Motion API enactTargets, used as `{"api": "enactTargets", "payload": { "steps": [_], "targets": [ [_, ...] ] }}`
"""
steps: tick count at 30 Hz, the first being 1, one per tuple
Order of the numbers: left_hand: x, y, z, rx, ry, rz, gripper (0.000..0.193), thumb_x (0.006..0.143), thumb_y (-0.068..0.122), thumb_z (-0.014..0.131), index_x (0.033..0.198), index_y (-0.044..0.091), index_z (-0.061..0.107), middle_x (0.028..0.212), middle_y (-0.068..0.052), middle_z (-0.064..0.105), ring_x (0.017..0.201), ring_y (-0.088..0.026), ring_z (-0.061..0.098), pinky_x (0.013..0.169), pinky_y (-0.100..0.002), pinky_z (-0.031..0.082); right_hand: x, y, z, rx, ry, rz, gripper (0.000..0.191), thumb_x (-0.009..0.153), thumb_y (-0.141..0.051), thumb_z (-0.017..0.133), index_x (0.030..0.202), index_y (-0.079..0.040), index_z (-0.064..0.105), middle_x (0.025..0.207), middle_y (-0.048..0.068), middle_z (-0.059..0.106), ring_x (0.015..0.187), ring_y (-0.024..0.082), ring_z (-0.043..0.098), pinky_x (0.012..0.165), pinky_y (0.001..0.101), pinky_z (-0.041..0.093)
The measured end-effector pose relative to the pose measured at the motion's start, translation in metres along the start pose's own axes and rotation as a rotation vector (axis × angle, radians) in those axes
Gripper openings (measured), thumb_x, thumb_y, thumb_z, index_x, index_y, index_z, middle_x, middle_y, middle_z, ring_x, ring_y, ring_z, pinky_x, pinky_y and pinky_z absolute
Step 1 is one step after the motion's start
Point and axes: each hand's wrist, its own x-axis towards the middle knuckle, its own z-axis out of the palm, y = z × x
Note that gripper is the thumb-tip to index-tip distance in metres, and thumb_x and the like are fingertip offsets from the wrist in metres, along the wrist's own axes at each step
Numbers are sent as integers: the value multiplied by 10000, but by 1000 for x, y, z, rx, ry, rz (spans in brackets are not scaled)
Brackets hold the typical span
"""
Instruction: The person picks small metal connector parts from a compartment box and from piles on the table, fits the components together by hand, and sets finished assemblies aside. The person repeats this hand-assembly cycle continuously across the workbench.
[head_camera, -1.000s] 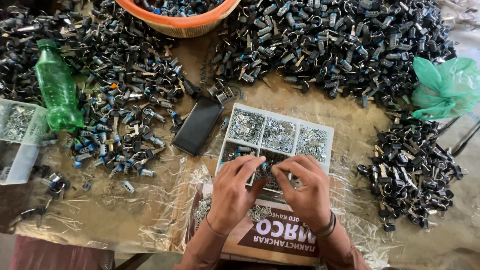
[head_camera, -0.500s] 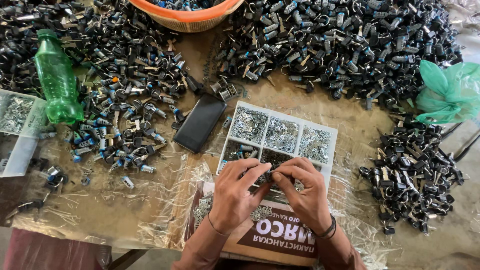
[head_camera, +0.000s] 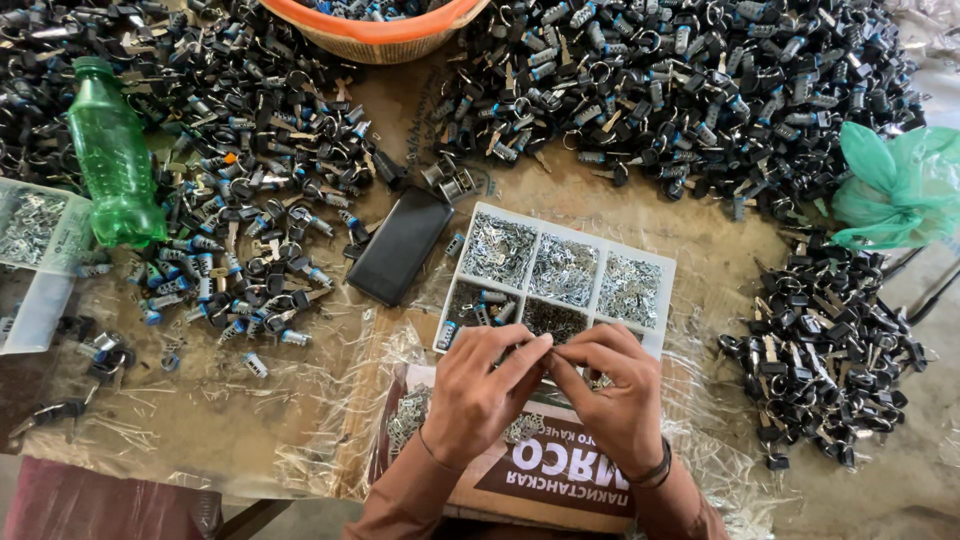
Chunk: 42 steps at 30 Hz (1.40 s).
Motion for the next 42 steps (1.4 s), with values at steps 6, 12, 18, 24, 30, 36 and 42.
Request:
{"api": "enactTargets", "payload": {
  "steps": [6, 12, 18, 24, 30, 36, 42],
  "targets": [
    [-2, 3, 7, -46, 19, 33, 428, 812, 38, 853, 1216, 60, 713, 1117, -64, 668, 953, -240, 670, 836, -367, 548, 2, 24, -14, 372, -218, 323, 116, 792, -32, 818, 905, -13, 802, 857, 22, 725, 756, 97, 651, 645, 253, 518],
    [-4, 12, 7, -132, 72, -31, 414, 779, 78, 902, 1156, 95, 733, 1085, -47, 692, 928, -223, 689, 782, -340, 565, -6, 43, -21, 603, -336, 425, 64, 867, -25, 790, 901, 29, 786, 851, 57, 687, 750, 100, 601, 651, 249, 472],
    [-3, 18, 3, -179, 109, -106, 391, 755, 115, 906, 1112, 98, 747, 1071, -53, 699, 938, -225, 700, 791, -329, 578, -11, 29, -18, 472, -150, 359, 61, 880, -44, 759, 862, 15, 761, 834, 44, 698, 723, 101, 611, 616, 245, 479],
    [-1, 19, 1, -170, 122, -105, 409, 756, 134, 918, 1127, 92, 751, 1063, -57, 705, 934, -223, 702, 786, -324, 574, -16, 8, -17, 296, -93, 72, 37, 876, -37, 762, 878, 0, 763, 853, 37, 718, 768, 107, 682, 662, 242, 536],
    [0, 19, 0, -166, 136, -102, 411, 746, 130, 924, 1118, 97, 751, 1052, -51, 703, 929, -224, 699, 785, -329, 571, -13, 6, -19, 324, -131, 144, 54, 895, -34, 732, 888, 13, 757, 853, 49, 703, 734, 116, 681, 620, 249, 557],
    [0, 20, -2, -164, 129, -108, 435, 726, 137, 925, 1124, 98, 754, 1051, -50, 703, 928, -224, 695, 784, -329, 570, -12, 3, -23, 378, -179, 170, 76, 928, -36, 706, 931, 27, 750, 879, 61, 696, 754, 113, 677, 645, 246, 551],
    [-3, 20, -2, -155, 120, -91, 437, 750, 133, 925, 1148, 100, 748, 1056, -49, 697, 928, -224, 695, 782, -329, 570, -14, 0, -19, 304, -136, 120, 64, 919, -46, 731, 918, 17, 742, 873, 47, 701, 748, 111, 674, 651, 246, 547]
  ]
}}
